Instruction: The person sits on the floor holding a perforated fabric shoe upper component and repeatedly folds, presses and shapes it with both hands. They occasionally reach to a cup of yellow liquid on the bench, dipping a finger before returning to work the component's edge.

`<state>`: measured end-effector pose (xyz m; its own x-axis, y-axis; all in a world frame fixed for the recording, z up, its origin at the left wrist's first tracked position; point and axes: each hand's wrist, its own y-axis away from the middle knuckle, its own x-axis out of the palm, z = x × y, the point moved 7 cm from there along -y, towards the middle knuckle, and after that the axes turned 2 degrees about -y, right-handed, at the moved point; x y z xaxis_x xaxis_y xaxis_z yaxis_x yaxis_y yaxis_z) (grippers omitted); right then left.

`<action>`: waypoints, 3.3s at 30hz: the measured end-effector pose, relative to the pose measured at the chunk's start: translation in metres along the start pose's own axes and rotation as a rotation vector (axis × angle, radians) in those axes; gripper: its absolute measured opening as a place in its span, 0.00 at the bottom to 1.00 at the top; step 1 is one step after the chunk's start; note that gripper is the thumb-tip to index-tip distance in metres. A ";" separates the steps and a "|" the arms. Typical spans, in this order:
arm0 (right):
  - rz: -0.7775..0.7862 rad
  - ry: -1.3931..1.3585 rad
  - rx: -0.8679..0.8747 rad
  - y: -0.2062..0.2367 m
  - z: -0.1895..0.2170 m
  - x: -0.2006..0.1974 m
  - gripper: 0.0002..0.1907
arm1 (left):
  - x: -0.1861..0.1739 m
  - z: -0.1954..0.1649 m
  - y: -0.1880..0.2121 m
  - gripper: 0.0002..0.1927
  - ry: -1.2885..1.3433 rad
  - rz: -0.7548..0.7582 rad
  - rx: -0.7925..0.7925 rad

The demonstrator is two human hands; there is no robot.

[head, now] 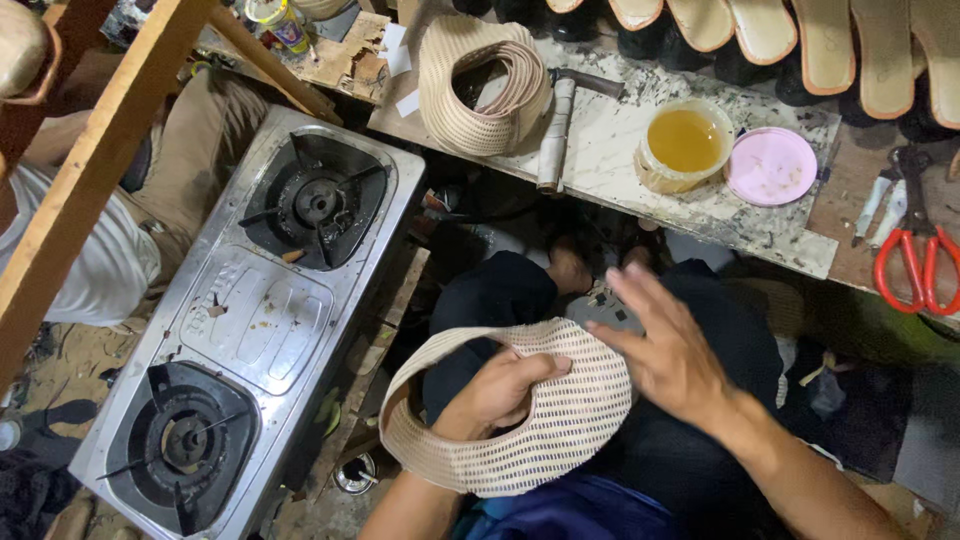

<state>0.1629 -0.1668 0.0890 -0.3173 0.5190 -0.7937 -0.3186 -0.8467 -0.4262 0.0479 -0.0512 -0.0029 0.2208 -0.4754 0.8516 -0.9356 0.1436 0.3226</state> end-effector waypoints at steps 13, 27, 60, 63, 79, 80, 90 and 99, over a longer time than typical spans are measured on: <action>0.191 -0.417 0.475 -0.026 -0.037 0.004 0.34 | 0.026 -0.051 0.017 0.20 -0.777 -0.380 0.138; -0.234 0.173 0.179 -0.081 -0.140 -0.050 0.14 | -0.027 -0.022 -0.005 0.17 0.080 -0.225 0.286; -0.114 0.016 0.173 -0.041 -0.066 -0.027 0.18 | 0.015 -0.047 0.010 0.16 -0.393 -0.356 0.307; -0.212 0.166 0.165 -0.057 -0.098 -0.048 0.18 | 0.015 -0.050 0.011 0.16 -0.249 -0.446 0.291; -0.062 -0.062 0.035 -0.036 -0.007 0.005 0.26 | 0.008 -0.034 -0.002 0.21 0.070 -0.182 0.370; -0.092 -0.069 0.056 -0.035 -0.009 0.004 0.26 | 0.008 -0.034 -0.001 0.21 0.074 -0.195 0.360; -0.079 -0.045 0.075 -0.044 -0.031 -0.005 0.23 | 0.025 -0.040 0.004 0.21 -0.171 -0.245 0.410; -0.202 0.274 0.205 -0.085 -0.113 -0.049 0.24 | -0.053 -0.034 -0.015 0.16 -0.105 -0.518 0.375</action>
<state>0.3064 -0.1339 0.1152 0.0107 0.5986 -0.8010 -0.5309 -0.6754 -0.5118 0.0600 0.0013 -0.0391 0.6592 -0.4866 0.5733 -0.7519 -0.4309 0.4989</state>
